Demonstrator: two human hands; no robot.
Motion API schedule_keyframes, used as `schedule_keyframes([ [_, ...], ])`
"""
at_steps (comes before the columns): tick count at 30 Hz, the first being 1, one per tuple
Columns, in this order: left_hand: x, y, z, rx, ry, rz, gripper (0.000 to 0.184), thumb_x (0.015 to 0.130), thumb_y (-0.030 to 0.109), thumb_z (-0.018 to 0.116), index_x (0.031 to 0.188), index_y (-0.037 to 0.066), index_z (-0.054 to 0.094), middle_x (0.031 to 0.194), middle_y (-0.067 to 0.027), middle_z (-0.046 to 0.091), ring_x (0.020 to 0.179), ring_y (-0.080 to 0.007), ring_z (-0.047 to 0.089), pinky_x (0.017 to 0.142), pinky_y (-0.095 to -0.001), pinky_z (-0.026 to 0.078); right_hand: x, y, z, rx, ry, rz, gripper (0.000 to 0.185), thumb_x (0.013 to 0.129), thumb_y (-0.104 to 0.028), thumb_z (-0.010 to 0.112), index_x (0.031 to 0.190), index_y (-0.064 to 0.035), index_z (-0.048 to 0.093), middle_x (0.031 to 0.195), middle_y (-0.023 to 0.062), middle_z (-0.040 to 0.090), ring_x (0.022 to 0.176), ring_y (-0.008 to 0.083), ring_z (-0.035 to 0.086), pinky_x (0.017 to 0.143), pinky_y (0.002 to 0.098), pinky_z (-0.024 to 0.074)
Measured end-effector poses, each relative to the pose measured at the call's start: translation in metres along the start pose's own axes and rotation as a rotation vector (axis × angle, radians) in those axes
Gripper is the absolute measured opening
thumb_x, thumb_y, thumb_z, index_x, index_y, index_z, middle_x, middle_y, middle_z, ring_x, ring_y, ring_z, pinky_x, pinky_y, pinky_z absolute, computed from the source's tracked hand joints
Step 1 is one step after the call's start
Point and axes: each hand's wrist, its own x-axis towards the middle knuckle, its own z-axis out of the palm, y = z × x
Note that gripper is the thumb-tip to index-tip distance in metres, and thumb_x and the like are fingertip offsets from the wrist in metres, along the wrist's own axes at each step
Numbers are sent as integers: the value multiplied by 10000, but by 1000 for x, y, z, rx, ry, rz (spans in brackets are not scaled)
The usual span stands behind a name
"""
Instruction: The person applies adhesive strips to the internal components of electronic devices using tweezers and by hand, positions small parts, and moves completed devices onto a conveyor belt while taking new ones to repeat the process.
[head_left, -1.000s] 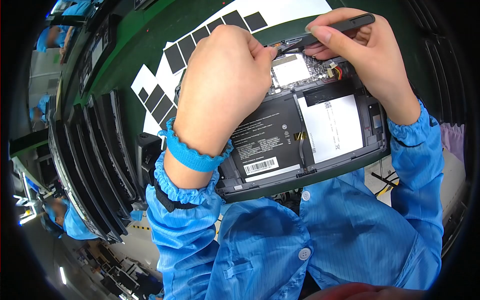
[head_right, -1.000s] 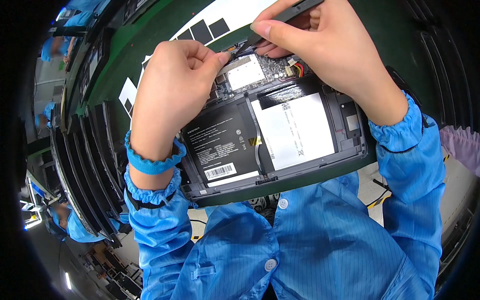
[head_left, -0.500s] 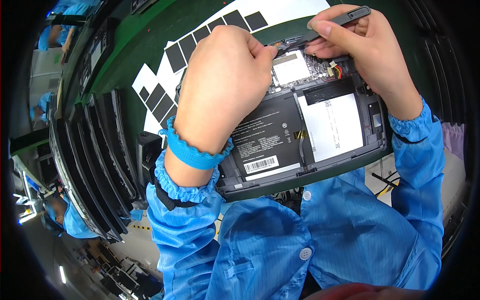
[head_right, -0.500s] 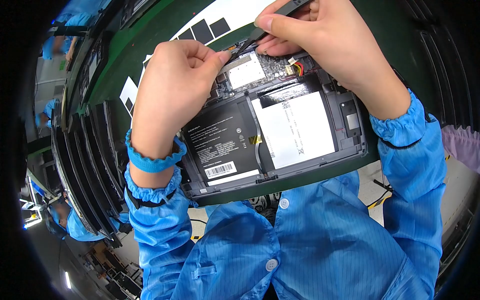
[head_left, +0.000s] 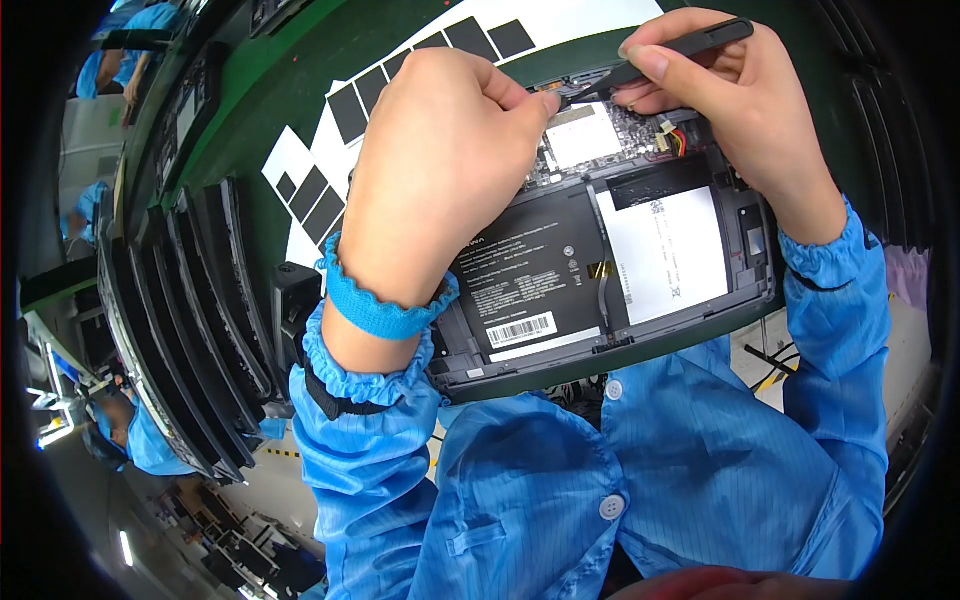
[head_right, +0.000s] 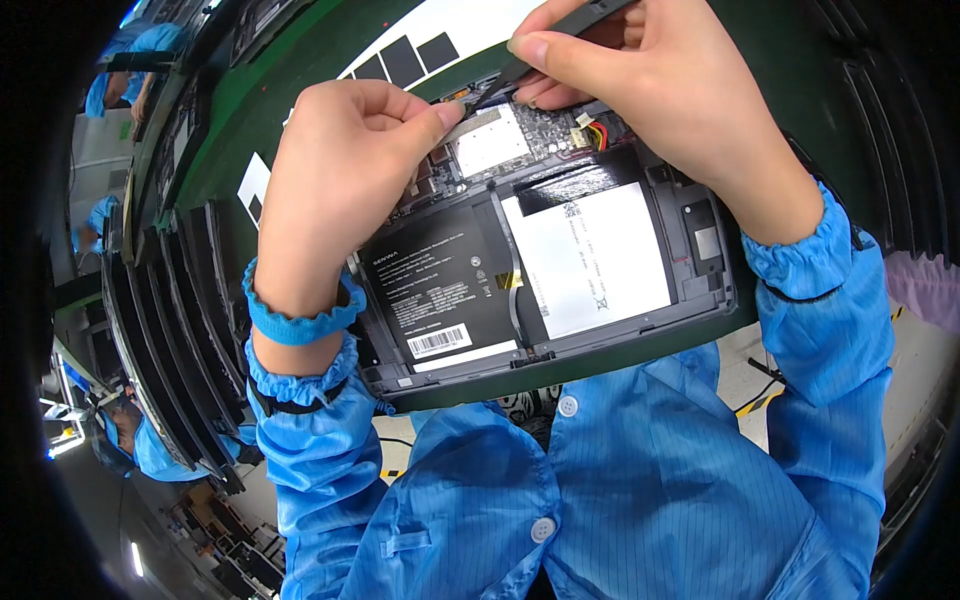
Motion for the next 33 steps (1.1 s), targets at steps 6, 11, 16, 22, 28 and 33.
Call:
schedule_keyframes([
  [6, 6, 8, -8, 54, -54, -64, 296, 808, 233, 776, 740, -47, 710, 576, -44, 629, 491, -80, 541, 448, -238, 379, 1, 4, 2, -8, 26, 5, 133, 893, -35, 684, 955, 81, 663, 819, 134, 704, 739, 182, 716, 675, 267, 590],
  [11, 18, 5, -12, 46, -171, -113, 286, 791, 244, 784, 706, -19, 711, 536, -31, 603, 438, -77, 495, 419, -240, 342, 1, 9, 1, 3, 42, 6, 125, 894, -34, 684, 946, 78, 661, 808, 127, 699, 737, 180, 713, 673, 267, 593],
  [16, 29, 11, -19, 21, -288, -151, 262, 782, 229, 783, 696, -8, 711, 525, -42, 612, 407, -60, 461, 396, -225, 324, 8, 26, -10, -144, -43, -195, 218, 931, -129, 664, 1060, 47, 664, 941, 153, 707, 850, 214, 730, 775, 287, 603],
  [22, 30, 17, -18, 112, -265, -175, 262, 770, 237, 791, 703, -4, 714, 536, -44, 628, 395, -59, 450, 387, -227, 316, 0, -1, 3, 22, 32, 56, 151, 906, -51, 681, 951, 91, 655, 818, 138, 695, 740, 189, 716, 681, 268, 601],
  [28, 32, 21, -20, 195, -293, -190, 292, 774, 269, 789, 681, 3, 712, 536, -36, 630, 414, -65, 457, 403, -241, 324, 5, 27, -12, -219, -26, -181, 215, 931, -139, 666, 1045, 43, 666, 927, 143, 703, 848, 206, 728, 770, 284, 603],
  [33, 33, 23, -19, 251, -281, -191, 332, 765, 303, 804, 639, 15, 699, 510, -31, 611, 423, -73, 471, 407, -244, 327, 5, 24, -11, -205, -38, -157, 212, 931, -144, 669, 1036, 40, 667, 922, 134, 700, 852, 201, 726, 760, 279, 602],
])
